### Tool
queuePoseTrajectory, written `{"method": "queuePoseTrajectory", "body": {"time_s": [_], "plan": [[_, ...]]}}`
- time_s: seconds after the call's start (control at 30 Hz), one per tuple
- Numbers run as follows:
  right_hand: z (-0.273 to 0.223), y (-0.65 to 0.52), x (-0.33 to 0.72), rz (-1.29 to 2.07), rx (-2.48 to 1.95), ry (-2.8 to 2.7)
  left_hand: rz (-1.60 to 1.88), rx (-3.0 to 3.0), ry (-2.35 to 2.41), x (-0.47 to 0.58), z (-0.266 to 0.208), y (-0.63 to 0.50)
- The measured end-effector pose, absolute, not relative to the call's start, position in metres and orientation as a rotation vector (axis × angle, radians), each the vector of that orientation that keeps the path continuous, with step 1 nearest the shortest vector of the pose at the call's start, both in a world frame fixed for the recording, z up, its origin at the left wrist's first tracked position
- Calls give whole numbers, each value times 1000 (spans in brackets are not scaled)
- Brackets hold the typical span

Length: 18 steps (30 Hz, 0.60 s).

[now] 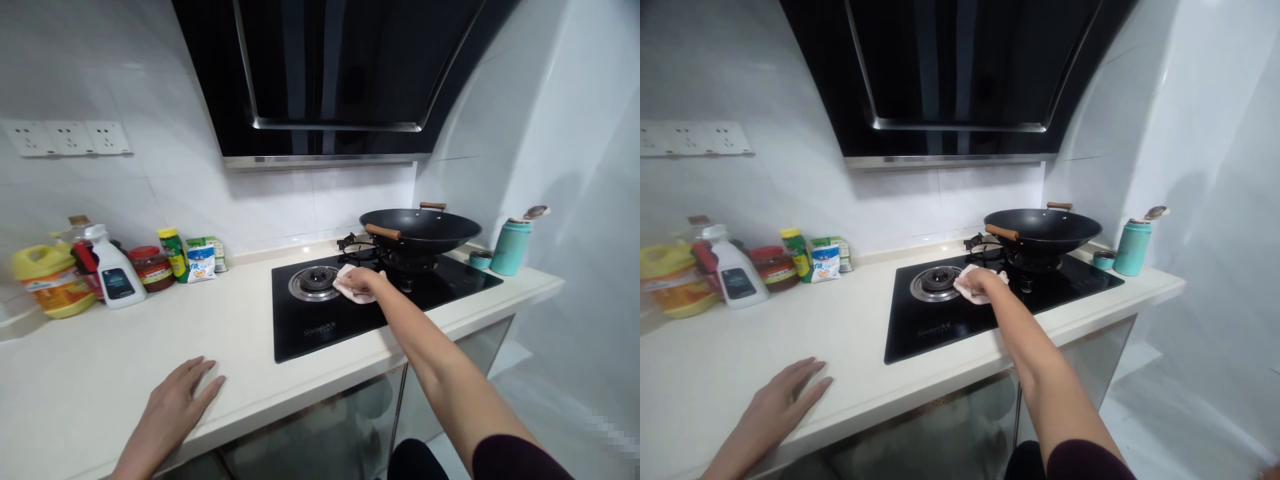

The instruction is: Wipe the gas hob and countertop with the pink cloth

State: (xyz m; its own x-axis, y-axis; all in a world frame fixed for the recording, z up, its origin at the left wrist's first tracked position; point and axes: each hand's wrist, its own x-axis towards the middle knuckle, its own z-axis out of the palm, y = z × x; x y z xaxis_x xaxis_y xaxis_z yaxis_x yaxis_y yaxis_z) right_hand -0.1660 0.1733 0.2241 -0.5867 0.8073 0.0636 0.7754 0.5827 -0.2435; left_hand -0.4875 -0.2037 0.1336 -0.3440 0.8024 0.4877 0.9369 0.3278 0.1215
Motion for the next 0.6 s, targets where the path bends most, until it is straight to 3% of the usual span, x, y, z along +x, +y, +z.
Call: {"method": "queuePoseTrajectory", "body": {"time_s": [0.27, 0.43, 0.6], "plan": [[194, 95, -158, 123, -1139, -2610, -592, -1550, -2306, -486, 139, -205], [172, 64, -106, 44, -848, -2495, -603, -1556, -2308, -487, 140, -205], [148, 84, -30, -26, -967, -2380, -593, -1557, -2372, -494, 138, -204]]}}
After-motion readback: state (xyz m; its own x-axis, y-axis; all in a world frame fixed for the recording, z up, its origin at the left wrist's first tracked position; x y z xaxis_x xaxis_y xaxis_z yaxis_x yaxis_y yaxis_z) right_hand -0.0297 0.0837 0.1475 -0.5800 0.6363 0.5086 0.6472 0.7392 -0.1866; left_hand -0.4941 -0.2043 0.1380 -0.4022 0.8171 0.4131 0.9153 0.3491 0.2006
